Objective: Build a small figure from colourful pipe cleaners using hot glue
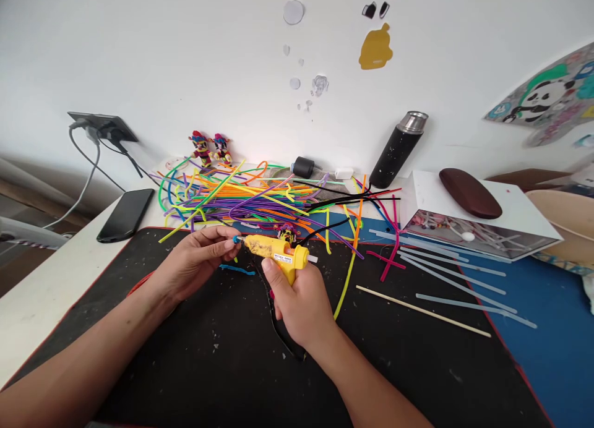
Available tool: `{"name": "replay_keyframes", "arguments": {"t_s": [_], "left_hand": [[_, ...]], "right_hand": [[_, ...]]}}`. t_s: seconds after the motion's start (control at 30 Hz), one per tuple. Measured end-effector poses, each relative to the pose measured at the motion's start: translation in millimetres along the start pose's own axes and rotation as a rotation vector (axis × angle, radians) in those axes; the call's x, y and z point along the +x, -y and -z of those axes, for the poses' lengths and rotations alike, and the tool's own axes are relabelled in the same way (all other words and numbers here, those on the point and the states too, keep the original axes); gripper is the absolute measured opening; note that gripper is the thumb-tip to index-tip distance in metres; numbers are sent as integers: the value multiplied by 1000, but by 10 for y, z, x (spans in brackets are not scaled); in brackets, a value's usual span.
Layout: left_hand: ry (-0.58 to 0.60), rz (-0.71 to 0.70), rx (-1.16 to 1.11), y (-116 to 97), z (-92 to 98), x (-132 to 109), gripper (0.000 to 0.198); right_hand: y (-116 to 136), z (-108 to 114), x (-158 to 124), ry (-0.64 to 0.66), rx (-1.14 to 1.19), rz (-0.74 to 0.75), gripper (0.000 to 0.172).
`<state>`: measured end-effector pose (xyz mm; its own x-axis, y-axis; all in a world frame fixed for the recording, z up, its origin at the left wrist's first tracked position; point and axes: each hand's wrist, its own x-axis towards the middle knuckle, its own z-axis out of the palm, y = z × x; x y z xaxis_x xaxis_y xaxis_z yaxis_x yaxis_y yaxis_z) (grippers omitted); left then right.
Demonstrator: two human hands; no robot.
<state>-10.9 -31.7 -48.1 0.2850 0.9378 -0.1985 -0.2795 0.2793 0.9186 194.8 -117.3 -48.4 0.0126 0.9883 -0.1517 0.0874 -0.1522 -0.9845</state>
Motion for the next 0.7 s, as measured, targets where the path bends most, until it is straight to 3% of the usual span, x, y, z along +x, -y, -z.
{"name": "replay_keyframes", "arguments": {"t_s": [0.7], "left_hand": [[-30,-33,-7,1,13,14,33]], "right_hand": [[15,-2,-6,7,-11,-12,70]]}}
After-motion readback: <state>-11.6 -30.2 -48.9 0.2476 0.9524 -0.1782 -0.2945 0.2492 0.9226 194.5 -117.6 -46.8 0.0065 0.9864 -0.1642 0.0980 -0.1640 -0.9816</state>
